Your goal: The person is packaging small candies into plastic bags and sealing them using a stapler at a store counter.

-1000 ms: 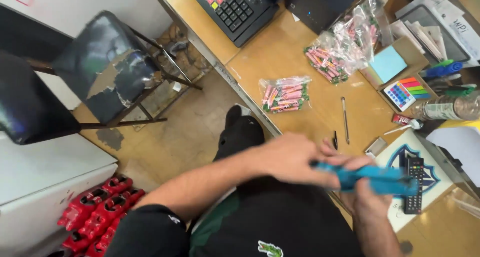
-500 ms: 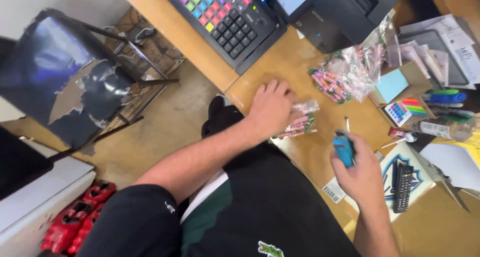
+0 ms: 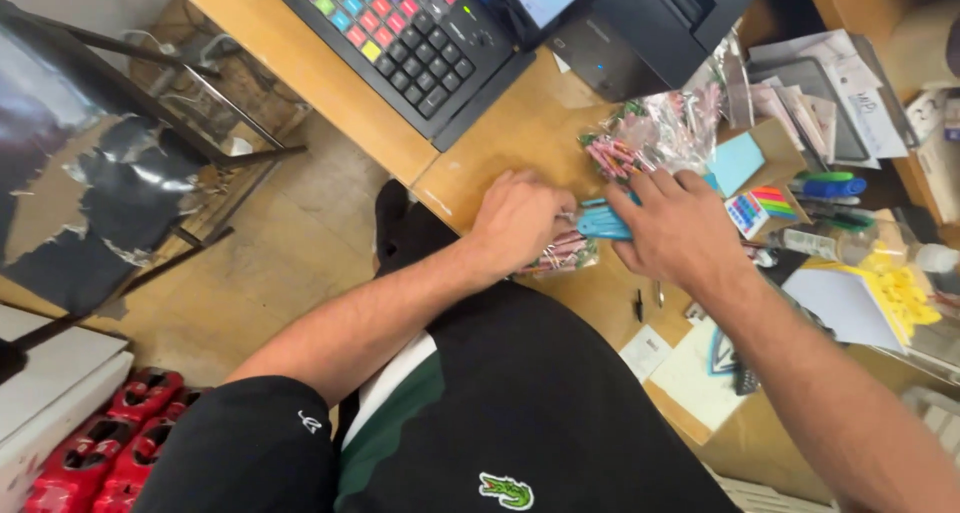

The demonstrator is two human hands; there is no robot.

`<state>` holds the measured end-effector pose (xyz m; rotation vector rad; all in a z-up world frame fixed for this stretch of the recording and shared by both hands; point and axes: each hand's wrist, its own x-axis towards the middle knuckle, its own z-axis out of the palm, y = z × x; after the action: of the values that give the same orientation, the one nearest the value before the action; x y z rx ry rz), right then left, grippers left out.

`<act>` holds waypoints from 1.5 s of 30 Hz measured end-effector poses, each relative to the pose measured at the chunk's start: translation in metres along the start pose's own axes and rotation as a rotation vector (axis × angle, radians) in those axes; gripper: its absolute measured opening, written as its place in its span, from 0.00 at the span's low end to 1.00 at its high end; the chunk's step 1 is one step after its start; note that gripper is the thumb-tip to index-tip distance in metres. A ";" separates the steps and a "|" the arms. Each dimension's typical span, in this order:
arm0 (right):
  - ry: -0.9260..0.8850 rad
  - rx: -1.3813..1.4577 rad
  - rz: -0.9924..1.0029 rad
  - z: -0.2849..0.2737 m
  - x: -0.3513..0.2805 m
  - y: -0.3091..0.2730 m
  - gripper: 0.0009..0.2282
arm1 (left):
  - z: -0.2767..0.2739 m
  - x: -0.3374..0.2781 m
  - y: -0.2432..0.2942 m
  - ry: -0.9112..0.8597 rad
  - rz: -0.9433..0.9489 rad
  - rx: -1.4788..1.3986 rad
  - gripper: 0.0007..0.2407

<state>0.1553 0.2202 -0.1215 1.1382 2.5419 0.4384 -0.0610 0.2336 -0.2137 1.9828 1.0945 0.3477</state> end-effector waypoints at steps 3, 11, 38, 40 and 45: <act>-0.012 -0.023 -0.044 0.004 0.008 0.006 0.22 | -0.006 0.003 0.000 0.021 -0.015 -0.037 0.05; -0.138 0.031 -0.174 0.015 0.009 0.004 0.20 | 0.005 0.013 -0.004 0.038 0.036 -0.112 0.02; -0.031 -0.062 0.002 -0.038 0.045 -0.027 0.21 | 0.031 -0.036 -0.047 0.378 0.085 0.323 0.04; -0.049 -0.061 -0.028 -0.021 0.044 -0.027 0.21 | 0.029 -0.041 -0.043 0.417 0.097 0.326 0.04; -0.114 -0.045 -0.102 -0.024 0.052 -0.031 0.21 | -0.023 -0.065 -0.008 0.394 0.022 0.159 0.04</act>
<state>0.0920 0.2367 -0.1208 0.9830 2.4653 0.3918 -0.1168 0.1955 -0.1967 2.1216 1.3808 0.7040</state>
